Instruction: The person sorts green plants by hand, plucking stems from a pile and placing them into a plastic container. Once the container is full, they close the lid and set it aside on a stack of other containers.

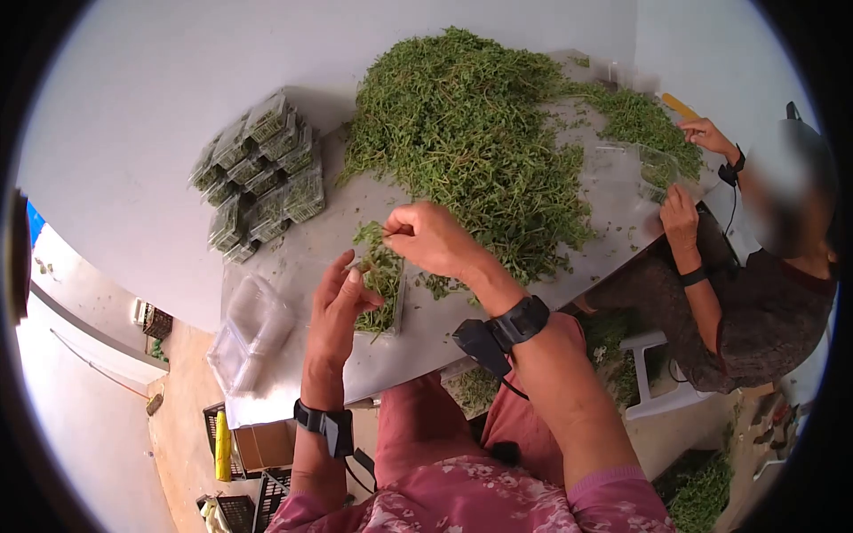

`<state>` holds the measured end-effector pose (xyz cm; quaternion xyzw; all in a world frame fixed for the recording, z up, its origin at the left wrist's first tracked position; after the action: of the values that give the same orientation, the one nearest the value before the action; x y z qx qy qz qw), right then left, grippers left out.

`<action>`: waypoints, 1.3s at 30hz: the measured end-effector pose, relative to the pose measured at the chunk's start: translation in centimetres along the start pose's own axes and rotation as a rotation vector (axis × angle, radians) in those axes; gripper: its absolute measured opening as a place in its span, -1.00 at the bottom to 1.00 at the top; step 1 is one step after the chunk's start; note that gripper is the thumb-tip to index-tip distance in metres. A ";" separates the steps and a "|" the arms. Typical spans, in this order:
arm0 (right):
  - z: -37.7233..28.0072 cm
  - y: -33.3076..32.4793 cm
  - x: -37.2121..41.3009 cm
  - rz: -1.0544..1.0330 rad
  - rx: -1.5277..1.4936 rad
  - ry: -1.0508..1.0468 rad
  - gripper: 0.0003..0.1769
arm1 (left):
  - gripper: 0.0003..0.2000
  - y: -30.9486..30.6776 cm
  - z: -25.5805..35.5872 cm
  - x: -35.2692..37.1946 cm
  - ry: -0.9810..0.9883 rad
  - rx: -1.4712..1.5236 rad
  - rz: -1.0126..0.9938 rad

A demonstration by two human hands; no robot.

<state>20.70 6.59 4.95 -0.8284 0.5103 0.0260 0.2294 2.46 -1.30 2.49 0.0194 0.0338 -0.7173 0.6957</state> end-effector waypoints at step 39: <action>2.1 3.3 -0.7 0.070 -0.008 0.107 -0.85 | -0.81 -5.0 1.6 0.7 -0.013 -0.450 0.027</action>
<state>17.90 6.81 2.12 -0.8112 0.5505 -0.0084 0.1973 -2.52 -2.00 4.16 -0.1404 0.1880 -0.6826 0.6921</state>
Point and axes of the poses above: each hand's wrist, its own x-axis away from the middle knuckle, its own y-axis out of the palm, z = x × y, the point moved 2 cm from there along -x, towards the middle knuckle, and after that the axes turned 4 degrees about -z, right-handed, at the moved point
